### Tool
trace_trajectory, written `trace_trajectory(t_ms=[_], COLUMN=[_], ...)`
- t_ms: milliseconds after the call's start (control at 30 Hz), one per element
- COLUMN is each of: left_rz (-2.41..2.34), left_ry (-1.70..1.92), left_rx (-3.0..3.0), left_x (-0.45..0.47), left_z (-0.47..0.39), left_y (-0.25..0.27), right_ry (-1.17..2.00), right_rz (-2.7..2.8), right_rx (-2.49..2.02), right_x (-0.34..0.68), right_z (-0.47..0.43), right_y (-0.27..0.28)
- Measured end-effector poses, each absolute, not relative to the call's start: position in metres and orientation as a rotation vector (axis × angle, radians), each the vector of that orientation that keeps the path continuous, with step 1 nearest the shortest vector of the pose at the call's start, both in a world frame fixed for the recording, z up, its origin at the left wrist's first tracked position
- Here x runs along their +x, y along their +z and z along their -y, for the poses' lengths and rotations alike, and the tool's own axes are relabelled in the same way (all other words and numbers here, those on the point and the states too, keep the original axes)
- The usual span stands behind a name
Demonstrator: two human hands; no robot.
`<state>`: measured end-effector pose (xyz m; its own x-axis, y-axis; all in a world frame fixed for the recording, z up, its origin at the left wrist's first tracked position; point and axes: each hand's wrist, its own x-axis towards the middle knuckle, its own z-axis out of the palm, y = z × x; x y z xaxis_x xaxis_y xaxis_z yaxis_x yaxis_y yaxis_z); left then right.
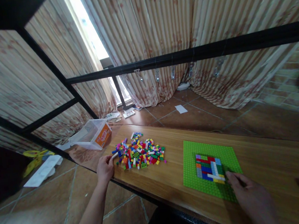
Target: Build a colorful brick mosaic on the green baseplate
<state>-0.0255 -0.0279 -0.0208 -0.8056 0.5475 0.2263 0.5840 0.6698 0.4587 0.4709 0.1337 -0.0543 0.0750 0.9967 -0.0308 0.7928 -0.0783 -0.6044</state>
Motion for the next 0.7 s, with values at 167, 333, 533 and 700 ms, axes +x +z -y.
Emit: trace_trajectory(t_ms=[167, 333, 533, 700], left_rz=[2.790, 2.711, 2.629, 2.636], left_ry=[-0.807, -0.772, -0.543, -0.428], left_rx=[-1.013, -1.119, -1.471, -1.538], left_x=[-0.022, -0.017, -0.020, -0.027], left_z=[0.027, 0.018, -0.003, -0.013], left_y=[-0.021, -0.017, -0.006, -0.005], right_ry=[0.734, 0.783, 0.786, 0.750], right_rz=[1.676, 1.664, 1.654, 1.648], right_rx=[-1.994, -2.006, -1.989, -1.858], right_x=[0.468, 0.465, 0.460, 0.451], right_z=[-0.134, -0.131, -0.126, -0.119], right_y=[-0.049, -0.044, -0.037, -0.030])
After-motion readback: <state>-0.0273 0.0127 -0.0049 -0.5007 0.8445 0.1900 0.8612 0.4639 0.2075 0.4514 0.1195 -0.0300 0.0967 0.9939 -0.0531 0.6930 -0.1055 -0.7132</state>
